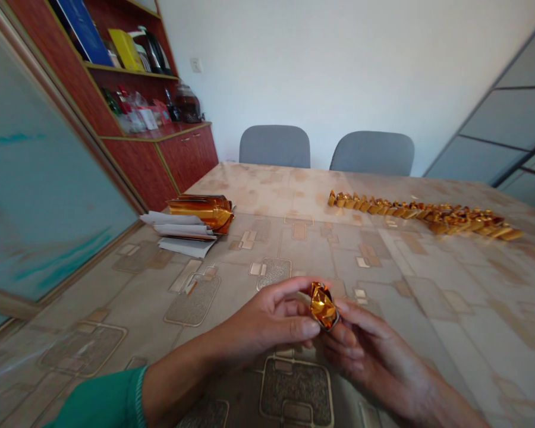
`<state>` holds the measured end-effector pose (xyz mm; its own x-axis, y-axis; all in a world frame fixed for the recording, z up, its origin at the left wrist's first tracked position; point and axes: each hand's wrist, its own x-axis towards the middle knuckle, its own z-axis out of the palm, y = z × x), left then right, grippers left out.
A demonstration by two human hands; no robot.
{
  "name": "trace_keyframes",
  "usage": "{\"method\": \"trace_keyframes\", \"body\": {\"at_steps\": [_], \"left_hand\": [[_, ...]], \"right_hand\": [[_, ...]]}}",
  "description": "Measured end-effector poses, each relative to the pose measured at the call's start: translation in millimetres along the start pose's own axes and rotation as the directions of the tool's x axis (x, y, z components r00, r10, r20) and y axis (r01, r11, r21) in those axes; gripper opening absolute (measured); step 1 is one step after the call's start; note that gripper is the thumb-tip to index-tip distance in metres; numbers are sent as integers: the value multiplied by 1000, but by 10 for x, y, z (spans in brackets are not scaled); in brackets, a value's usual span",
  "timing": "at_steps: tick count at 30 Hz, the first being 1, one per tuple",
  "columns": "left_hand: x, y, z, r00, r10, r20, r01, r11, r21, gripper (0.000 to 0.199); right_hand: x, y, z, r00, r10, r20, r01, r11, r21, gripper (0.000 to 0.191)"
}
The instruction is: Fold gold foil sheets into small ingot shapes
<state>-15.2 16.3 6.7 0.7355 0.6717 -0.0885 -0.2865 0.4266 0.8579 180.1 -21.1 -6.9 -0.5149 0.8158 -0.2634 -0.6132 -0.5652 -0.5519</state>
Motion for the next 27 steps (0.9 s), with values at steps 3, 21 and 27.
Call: {"method": "trace_keyframes", "body": {"at_steps": [3, 21, 27], "left_hand": [[40, -55, -10, 993, 115, -27, -113, 991, 71, 42], [113, -179, -1, 919, 199, -341, -137, 971, 197, 40], [114, -231, 9, 867, 278, -413, -128, 926, 354, 40]], "right_hand": [[7, 31, 17, 999, -38, -14, 37, 995, -92, 32], [-38, 114, 43, 856, -516, 11, 312, 501, -807, 27], [44, 115, 26, 846, -533, 17, 277, 412, -868, 25]]}}
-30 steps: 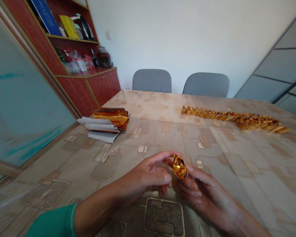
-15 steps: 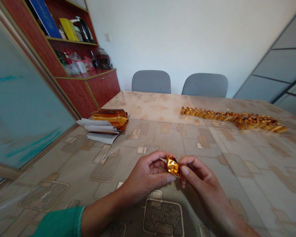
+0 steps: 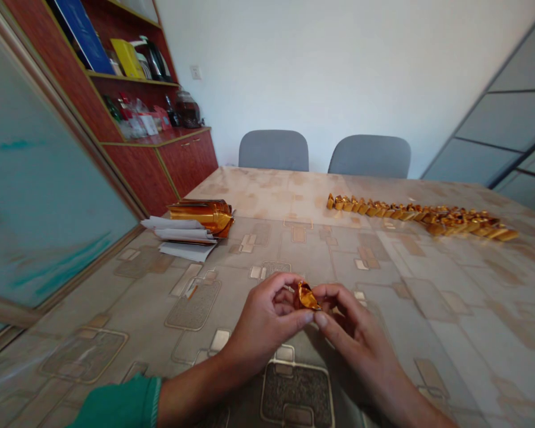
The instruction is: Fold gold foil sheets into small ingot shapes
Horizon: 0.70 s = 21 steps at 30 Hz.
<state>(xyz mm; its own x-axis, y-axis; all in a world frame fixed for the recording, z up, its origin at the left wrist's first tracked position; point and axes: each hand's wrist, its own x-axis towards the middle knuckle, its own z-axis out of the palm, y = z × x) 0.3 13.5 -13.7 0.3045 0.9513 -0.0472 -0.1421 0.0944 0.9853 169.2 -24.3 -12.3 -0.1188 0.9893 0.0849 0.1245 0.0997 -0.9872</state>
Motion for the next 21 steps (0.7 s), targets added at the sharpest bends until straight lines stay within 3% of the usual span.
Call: {"method": "trace_keyframes", "body": {"at_steps": [4, 8, 15, 21], "left_hand": [[-7, 56, 8, 999, -27, 28, 29, 997, -70, 40], [2, 82, 1, 998, -40, 40, 45, 991, -127, 38], [0, 31, -15, 996, -21, 81, 30, 992, -119, 29], [11, 19, -19, 991, -22, 131, 45, 983, -176, 35]], "right_hand": [[20, 36, -2, 999, -25, -31, 27, 998, 60, 19], [8, -9, 4, 998, -49, -28, 50, 999, 13, 17], [5, -6, 39, 999, -21, -40, 24, 997, 70, 20], [16, 5, 26, 999, -37, -31, 40, 992, 121, 18]]}}
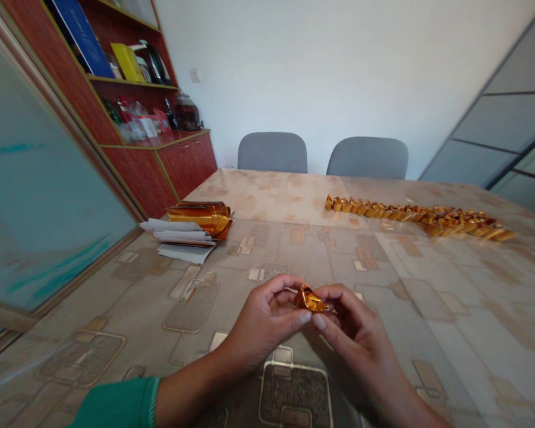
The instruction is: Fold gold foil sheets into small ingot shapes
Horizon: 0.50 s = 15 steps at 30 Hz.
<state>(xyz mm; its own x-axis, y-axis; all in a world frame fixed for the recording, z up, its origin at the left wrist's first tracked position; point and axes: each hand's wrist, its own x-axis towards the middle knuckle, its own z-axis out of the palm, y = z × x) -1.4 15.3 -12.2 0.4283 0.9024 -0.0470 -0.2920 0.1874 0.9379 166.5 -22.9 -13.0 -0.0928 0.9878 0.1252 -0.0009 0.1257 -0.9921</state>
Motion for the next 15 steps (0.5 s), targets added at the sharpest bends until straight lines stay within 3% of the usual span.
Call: {"method": "trace_keyframes", "body": {"at_steps": [10, 15], "left_hand": [[-1, -27, 2, 1000, -14, -19, 14, 1000, -12, 38], [7, -34, -4, 1000, -10, -15, 10, 1000, 21, 43]], "right_hand": [[-15, -52, 14, 1000, 4, -4, -4, 1000, -17, 17], [5, -31, 15, 998, 15, -61, -17, 1000, -25, 21]]}}
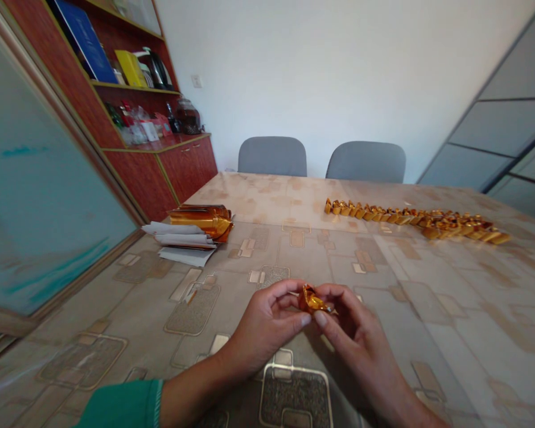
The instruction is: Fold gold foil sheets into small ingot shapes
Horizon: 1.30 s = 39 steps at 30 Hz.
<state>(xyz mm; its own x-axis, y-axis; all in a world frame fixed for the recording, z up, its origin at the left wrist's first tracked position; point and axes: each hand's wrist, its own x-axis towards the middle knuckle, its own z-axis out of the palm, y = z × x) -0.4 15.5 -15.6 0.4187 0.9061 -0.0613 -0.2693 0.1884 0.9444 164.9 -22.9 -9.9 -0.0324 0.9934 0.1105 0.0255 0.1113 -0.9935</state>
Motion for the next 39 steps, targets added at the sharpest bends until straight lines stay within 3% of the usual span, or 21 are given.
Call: {"method": "trace_keyframes", "body": {"at_steps": [9, 13, 16, 18, 20, 22, 25, 27, 34, 39], "left_hand": [[0, -23, 39, 999, 39, -17, -38, 998, 47, 37], [-18, 18, 51, 997, 54, -58, -47, 991, 127, 49], [-52, 77, 39, 990, 89, -113, -61, 971, 233, 47], [-84, 117, 35, 987, 108, -119, -70, 956, 284, 41], [-120, 152, 44, 988, 116, -101, -81, 952, 297, 37], [-152, 178, 65, 991, 113, -68, -88, 953, 290, 33], [-185, 188, 93, 995, 97, -25, -86, 957, 277, 28], [-196, 170, 90, 996, 90, -7, -85, 959, 270, 25], [-230, 103, 8, 994, 111, 13, -110, 958, 263, 19], [-217, 102, -21, 992, 124, -9, -117, 956, 270, 16]], "right_hand": [[32, -44, 17, 996, -85, -27, 78, 976, -202, 16], [62, -75, 23, 995, -91, -49, 77, 969, -235, 15], [138, -101, -163, 985, -98, -144, 54, 958, -282, 19], [234, -104, -452, 957, -159, -243, 50, 915, -401, 25], [354, -85, -855, 940, -207, -271, -5, 787, -617, 34], [474, -46, -1303, 905, -267, -331, -137, 555, -821, 38], [621, 37, -1874, 868, -265, -420, -280, 436, -855, 43], [704, 100, -2123, 851, -260, -456, -352, 361, -863, 43], [1088, 259, -2469, 877, -255, -408, -397, 96, -913, 25], [1328, 245, -2594, 884, -266, -383, -413, -63, -909, 26]]}}
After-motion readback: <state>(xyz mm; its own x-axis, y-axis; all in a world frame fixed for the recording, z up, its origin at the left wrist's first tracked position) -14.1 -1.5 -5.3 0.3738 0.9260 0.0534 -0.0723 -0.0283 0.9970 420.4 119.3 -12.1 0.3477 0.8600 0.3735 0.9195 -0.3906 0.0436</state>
